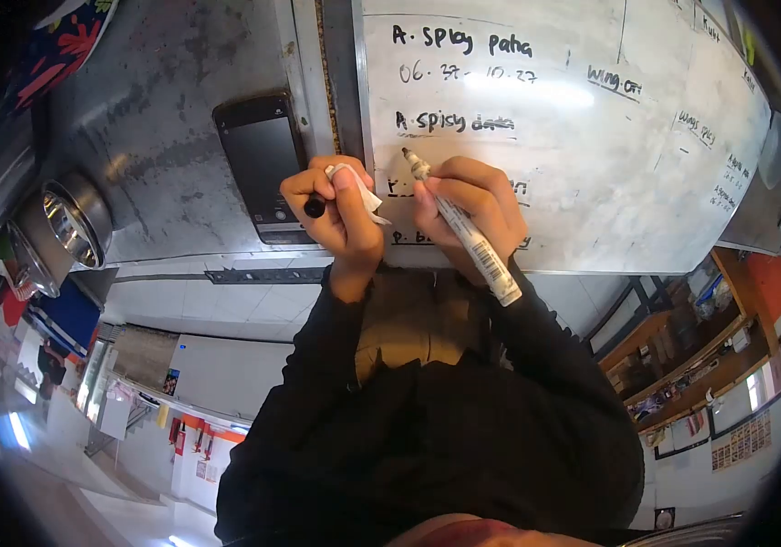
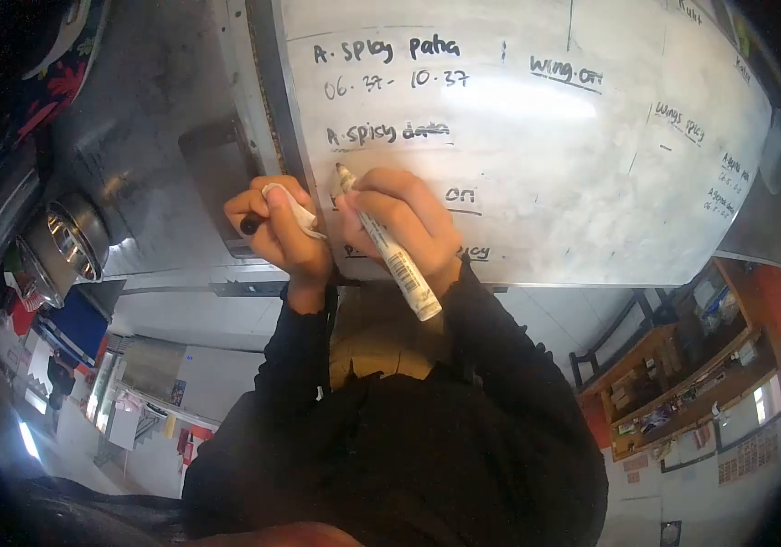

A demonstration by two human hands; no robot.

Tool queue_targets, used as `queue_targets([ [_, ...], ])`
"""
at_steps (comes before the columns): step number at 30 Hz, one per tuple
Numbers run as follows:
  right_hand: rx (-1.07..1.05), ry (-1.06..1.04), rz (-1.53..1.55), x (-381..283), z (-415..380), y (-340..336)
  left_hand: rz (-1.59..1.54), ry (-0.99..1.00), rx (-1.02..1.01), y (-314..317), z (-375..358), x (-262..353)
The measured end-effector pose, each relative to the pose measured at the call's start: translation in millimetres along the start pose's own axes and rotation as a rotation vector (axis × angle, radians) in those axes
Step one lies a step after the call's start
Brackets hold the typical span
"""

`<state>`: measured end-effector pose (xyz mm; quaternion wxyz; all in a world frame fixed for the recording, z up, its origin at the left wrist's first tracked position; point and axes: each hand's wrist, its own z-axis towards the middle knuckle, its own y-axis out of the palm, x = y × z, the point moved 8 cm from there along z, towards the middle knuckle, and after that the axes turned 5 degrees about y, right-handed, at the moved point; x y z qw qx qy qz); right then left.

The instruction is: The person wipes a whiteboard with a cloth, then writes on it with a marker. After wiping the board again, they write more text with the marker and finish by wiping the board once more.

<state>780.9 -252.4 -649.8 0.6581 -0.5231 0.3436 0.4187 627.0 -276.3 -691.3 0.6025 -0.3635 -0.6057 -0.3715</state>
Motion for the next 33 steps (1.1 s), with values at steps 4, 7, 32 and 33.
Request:
queue_targets([
  [4,-0.017,0.035,-0.010,-0.2,-0.1,0.8,0.028,0.023,0.026,2.6,1.6,2.8],
  [7,0.007,0.041,-0.024,1.3,-1.4,0.0,0.039,0.046,-0.012,1.1,1.3,1.5],
  [32,0.175,0.085,-0.030,9.8,-13.4,-16.5,0.073,0.075,-0.026,7.8,2.2,4.1],
  [33,0.213,0.111,-0.009,12.3,-15.4,-18.9,0.073,0.075,-0.027,7.6,2.3,4.0],
])
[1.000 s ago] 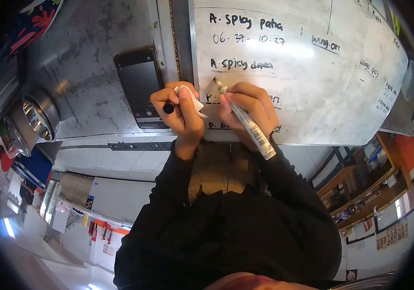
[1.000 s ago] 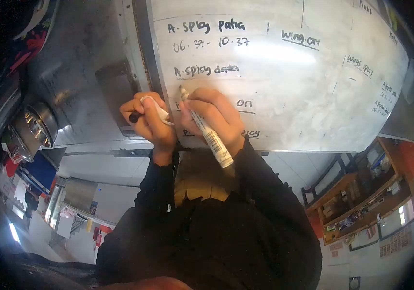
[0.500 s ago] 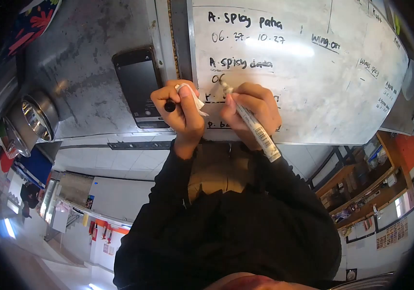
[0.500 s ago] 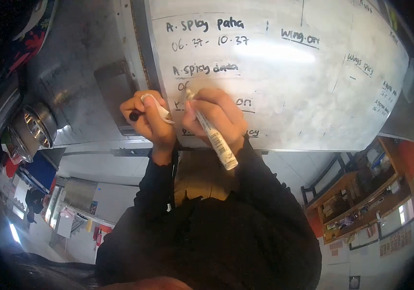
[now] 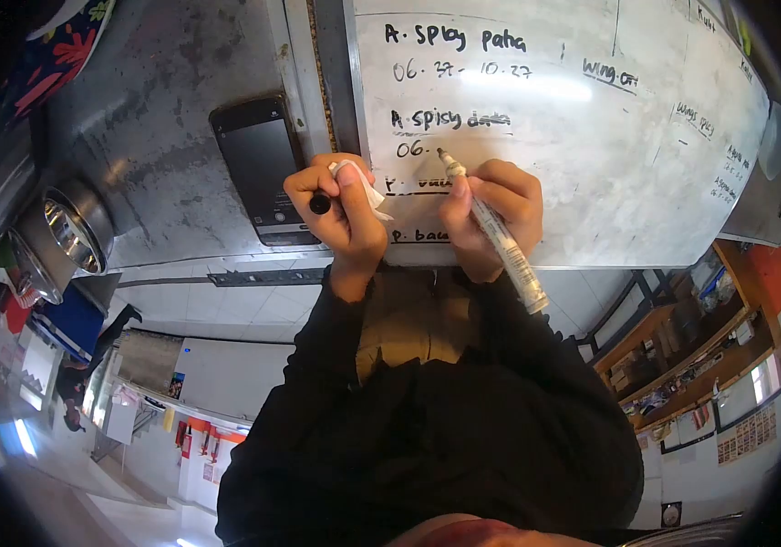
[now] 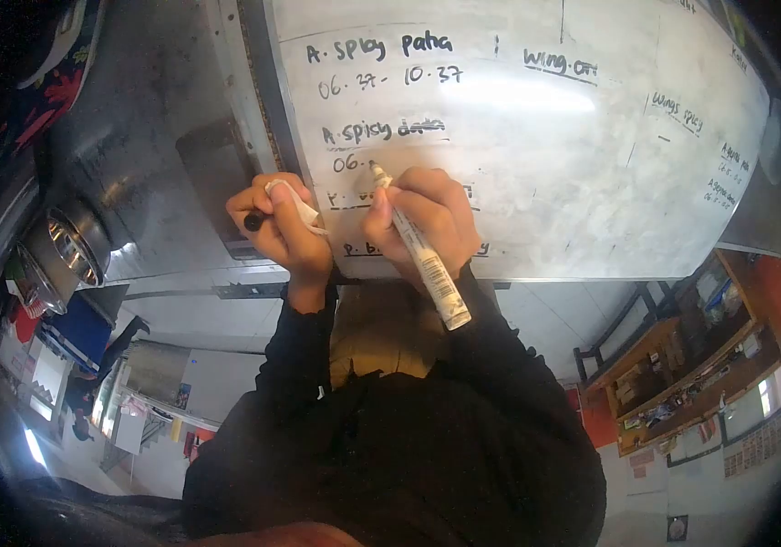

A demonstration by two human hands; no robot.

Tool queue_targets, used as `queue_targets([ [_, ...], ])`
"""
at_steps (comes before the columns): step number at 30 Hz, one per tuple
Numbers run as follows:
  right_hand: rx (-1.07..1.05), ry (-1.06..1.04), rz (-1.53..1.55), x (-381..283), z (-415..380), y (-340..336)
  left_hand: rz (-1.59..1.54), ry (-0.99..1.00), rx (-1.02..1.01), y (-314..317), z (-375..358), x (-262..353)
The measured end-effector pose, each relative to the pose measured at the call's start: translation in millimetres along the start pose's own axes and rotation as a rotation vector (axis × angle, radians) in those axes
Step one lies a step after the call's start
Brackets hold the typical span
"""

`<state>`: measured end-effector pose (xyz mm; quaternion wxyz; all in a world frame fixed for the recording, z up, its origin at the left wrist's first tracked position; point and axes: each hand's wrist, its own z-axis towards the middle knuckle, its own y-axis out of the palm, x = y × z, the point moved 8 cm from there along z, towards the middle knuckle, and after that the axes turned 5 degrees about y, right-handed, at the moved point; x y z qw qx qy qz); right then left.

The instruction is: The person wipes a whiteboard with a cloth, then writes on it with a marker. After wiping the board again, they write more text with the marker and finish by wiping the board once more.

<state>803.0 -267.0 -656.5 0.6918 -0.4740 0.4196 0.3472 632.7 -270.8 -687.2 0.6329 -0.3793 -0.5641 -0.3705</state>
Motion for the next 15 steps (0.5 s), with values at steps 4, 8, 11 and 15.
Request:
queue_targets([
  [4,-0.061,-0.050,-0.080,-5.3,5.1,6.6,0.006,0.003,-0.001,0.2,-0.5,-0.4],
  [8,-0.005,-0.077,-0.093,-5.1,3.2,3.6,0.001,0.004,0.000,-0.3,-0.1,-1.3],
  [11,0.011,-0.062,-0.097,-4.7,1.1,1.6,-0.005,0.002,0.002,0.2,0.1,-0.6],
  [15,-0.015,-0.029,-0.074,-3.3,0.2,2.1,0.012,0.008,-0.020,0.4,-0.2,-0.9],
])
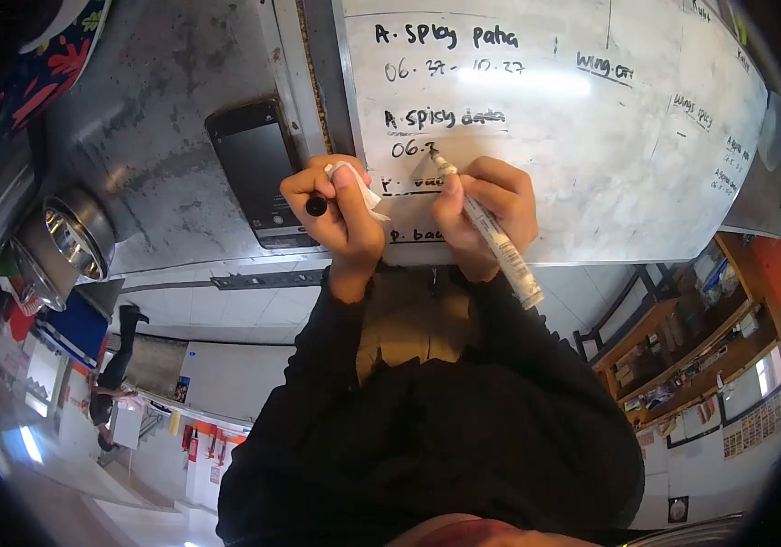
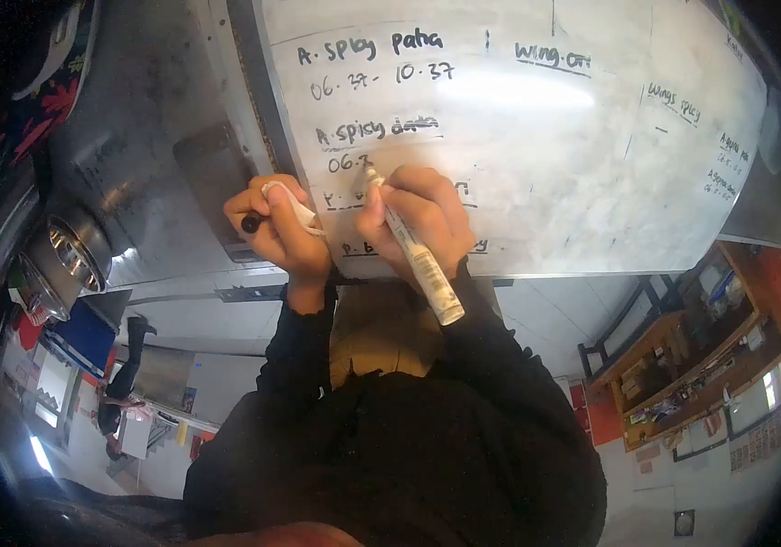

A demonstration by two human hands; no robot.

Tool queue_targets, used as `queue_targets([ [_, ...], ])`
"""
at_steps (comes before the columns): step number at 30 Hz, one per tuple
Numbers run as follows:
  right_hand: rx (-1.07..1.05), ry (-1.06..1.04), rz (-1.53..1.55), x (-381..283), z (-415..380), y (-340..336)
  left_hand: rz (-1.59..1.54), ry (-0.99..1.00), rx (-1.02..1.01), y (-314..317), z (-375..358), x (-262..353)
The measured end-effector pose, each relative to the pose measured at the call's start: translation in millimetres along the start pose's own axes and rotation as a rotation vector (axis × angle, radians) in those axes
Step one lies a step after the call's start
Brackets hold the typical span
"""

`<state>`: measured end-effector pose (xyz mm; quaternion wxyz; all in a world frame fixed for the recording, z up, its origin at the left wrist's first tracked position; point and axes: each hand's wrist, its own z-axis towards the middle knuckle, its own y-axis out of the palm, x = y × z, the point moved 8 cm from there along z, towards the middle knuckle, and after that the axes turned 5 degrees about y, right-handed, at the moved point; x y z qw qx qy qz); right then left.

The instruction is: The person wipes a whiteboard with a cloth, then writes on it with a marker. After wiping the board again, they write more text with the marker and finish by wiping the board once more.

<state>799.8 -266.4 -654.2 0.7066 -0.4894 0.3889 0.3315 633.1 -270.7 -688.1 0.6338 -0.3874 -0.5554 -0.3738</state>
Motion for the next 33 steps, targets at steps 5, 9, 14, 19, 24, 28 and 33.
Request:
queue_targets([
  [5,0.069,0.000,-0.031,1.6,0.9,-2.6,0.003,0.007,0.011,-0.7,0.3,0.5],
  [9,0.083,-0.003,-0.021,0.1,-0.5,-4.8,0.001,0.000,0.022,-1.0,0.6,0.4],
  [14,0.077,0.013,0.004,1.4,0.3,-4.4,-0.001,0.007,0.010,-1.4,-0.2,-0.2],
  [19,0.145,0.026,0.032,3.9,-2.8,-9.7,0.004,-0.023,-0.012,-2.7,-0.6,-2.0],
  [24,0.101,0.000,-0.062,1.5,-0.9,-12.6,-0.019,-0.039,0.003,-3.4,-1.1,-3.8],
  [28,0.155,-0.050,-0.003,-2.5,5.1,-37.6,0.000,-0.018,0.003,-4.5,0.0,-3.6],
  [33,0.079,0.120,0.186,21.6,17.1,-52.8,-0.020,-0.015,0.015,-4.7,-1.6,-4.1],
])
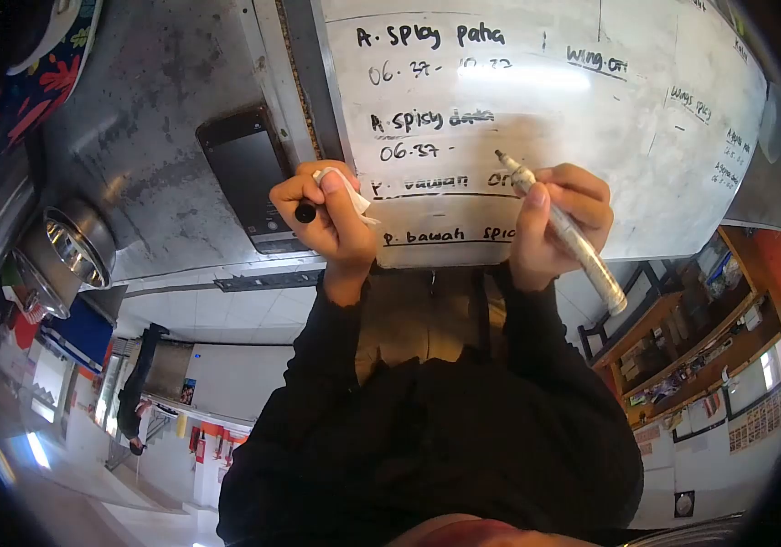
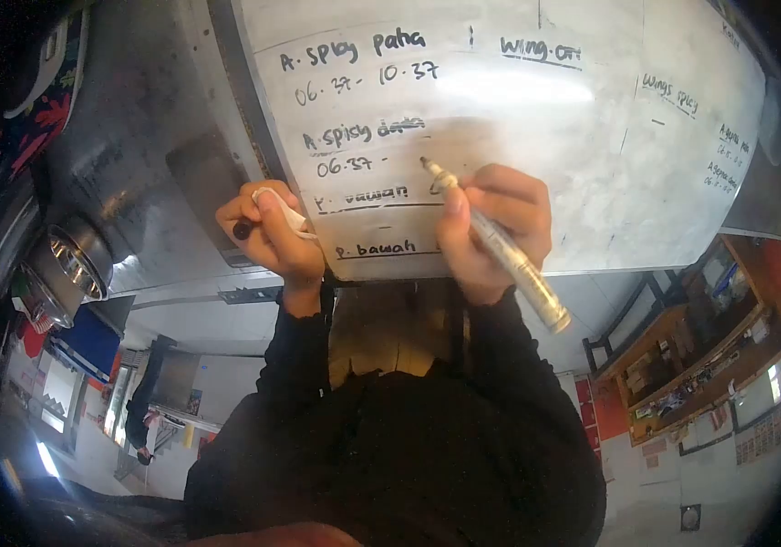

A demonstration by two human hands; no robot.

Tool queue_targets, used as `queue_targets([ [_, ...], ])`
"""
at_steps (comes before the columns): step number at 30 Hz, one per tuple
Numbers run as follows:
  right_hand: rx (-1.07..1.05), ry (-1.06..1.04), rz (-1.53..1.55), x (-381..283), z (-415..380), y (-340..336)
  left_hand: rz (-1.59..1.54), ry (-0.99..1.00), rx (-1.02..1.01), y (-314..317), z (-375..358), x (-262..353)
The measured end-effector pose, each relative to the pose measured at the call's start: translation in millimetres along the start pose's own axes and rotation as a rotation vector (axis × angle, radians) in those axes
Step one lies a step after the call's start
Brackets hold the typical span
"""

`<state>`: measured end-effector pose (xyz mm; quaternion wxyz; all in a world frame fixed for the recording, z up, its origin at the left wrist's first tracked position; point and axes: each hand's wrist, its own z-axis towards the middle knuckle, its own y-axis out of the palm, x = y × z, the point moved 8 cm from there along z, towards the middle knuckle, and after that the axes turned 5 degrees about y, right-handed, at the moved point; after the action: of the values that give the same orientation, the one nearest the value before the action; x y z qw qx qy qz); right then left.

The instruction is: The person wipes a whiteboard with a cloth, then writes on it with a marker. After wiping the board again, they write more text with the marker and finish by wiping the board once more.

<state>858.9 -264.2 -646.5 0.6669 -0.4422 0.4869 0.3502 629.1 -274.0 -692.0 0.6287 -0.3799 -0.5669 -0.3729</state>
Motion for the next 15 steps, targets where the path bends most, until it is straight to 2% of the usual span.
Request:
queue_targets([
  [3,-0.011,0.050,0.020,10.5,6.2,-8.4,0.014,0.011,-0.011,0.7,1.0,2.1],
  [5,-0.211,-0.032,-0.132,4.2,8.7,4.6,-0.004,-0.010,-0.011,0.3,0.0,-0.3],
  [11,-0.202,0.046,-0.031,17.8,7.4,6.4,0.009,-0.001,-0.011,0.5,0.2,-0.1],
  [15,-0.197,0.006,-0.137,11.0,9.9,11.0,0.001,-0.001,-0.027,1.5,0.6,0.0],
])
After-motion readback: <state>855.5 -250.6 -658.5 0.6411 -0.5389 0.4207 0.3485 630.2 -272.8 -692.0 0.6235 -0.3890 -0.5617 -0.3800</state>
